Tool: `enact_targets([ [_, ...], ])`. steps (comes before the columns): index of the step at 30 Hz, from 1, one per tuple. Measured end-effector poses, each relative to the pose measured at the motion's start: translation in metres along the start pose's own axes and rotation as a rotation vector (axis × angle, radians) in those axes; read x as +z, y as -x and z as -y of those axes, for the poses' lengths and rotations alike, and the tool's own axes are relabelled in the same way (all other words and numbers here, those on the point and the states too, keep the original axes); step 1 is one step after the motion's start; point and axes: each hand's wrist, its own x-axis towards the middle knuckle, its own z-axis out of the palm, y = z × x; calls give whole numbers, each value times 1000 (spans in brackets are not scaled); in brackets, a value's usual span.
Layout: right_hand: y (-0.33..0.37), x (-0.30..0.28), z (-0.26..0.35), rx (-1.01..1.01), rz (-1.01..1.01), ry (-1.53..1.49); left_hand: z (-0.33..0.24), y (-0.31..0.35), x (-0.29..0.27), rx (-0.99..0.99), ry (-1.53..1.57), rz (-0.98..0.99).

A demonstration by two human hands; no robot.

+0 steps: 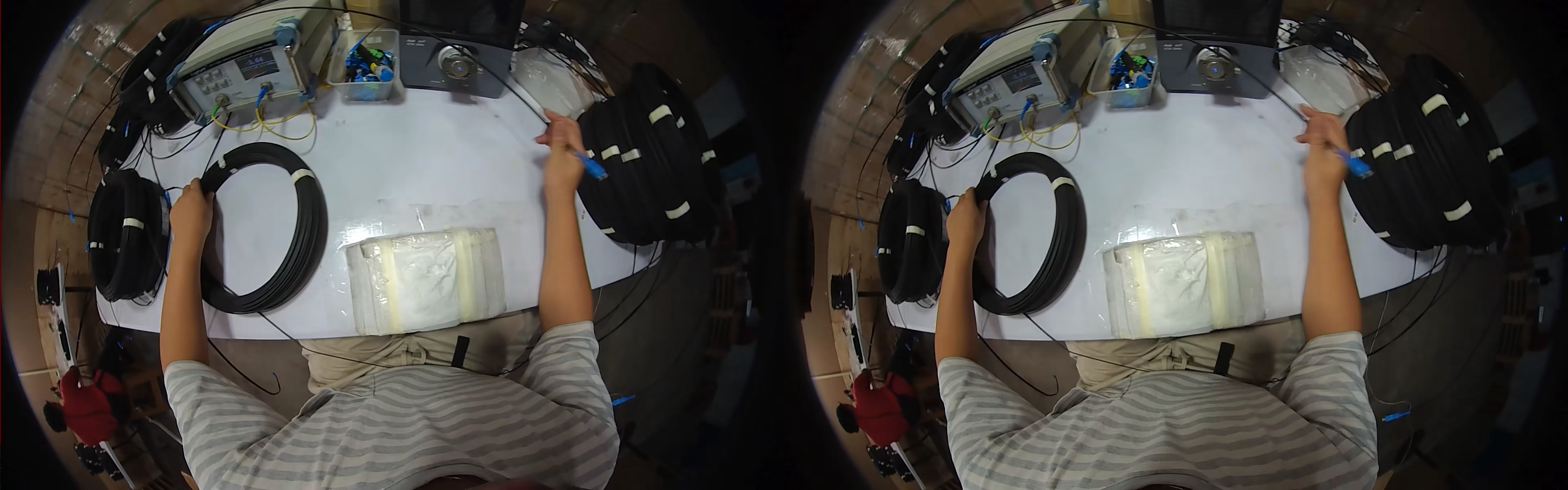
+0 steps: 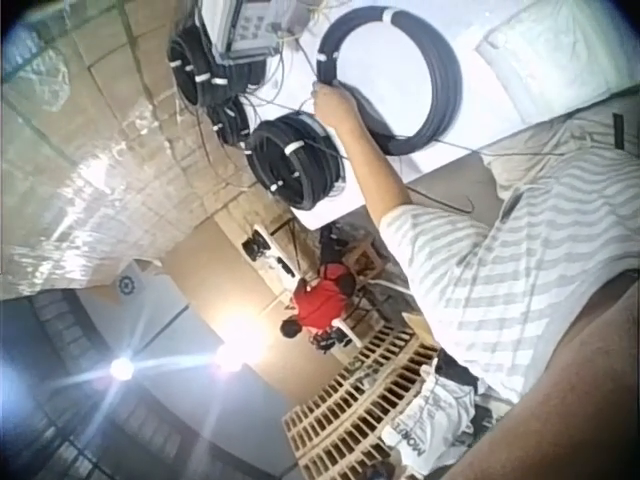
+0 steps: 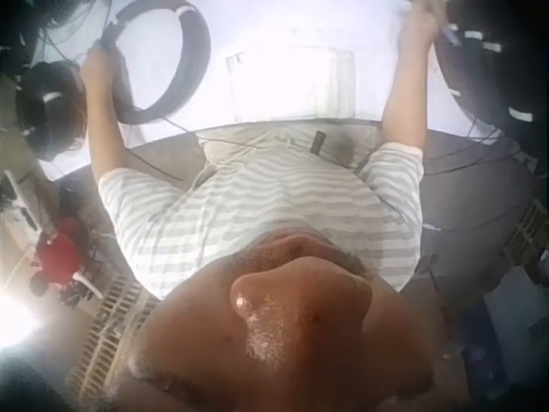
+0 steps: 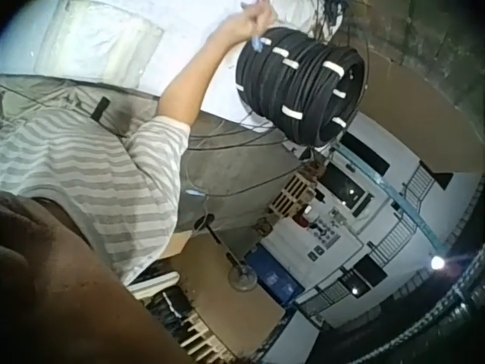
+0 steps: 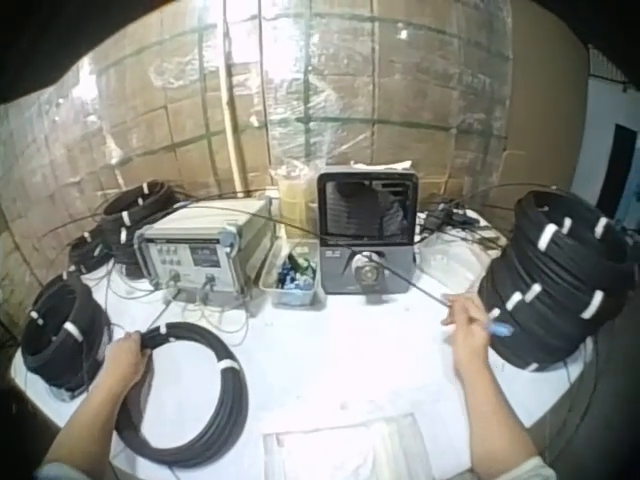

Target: Inspecting the end-face quality of fiber optic cables using a digital microscope and a monitoring screen at a production workbench.

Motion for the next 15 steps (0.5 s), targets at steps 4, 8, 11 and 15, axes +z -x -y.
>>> enact_targets([
  [4, 28, 35, 49, -156, 523, 187, -21, 4, -11, 81, 108, -143],
  [8, 43, 56, 52, -129, 808, 159, -66, -1, -36, 292, 379, -350],
  [11, 43, 53, 38, 87, 822, -30, -129, 1, -69, 478, 586, -337],
  [15, 34, 49, 31, 272, 707, -203, -217, 14, -103, 632, 974, 55],
])
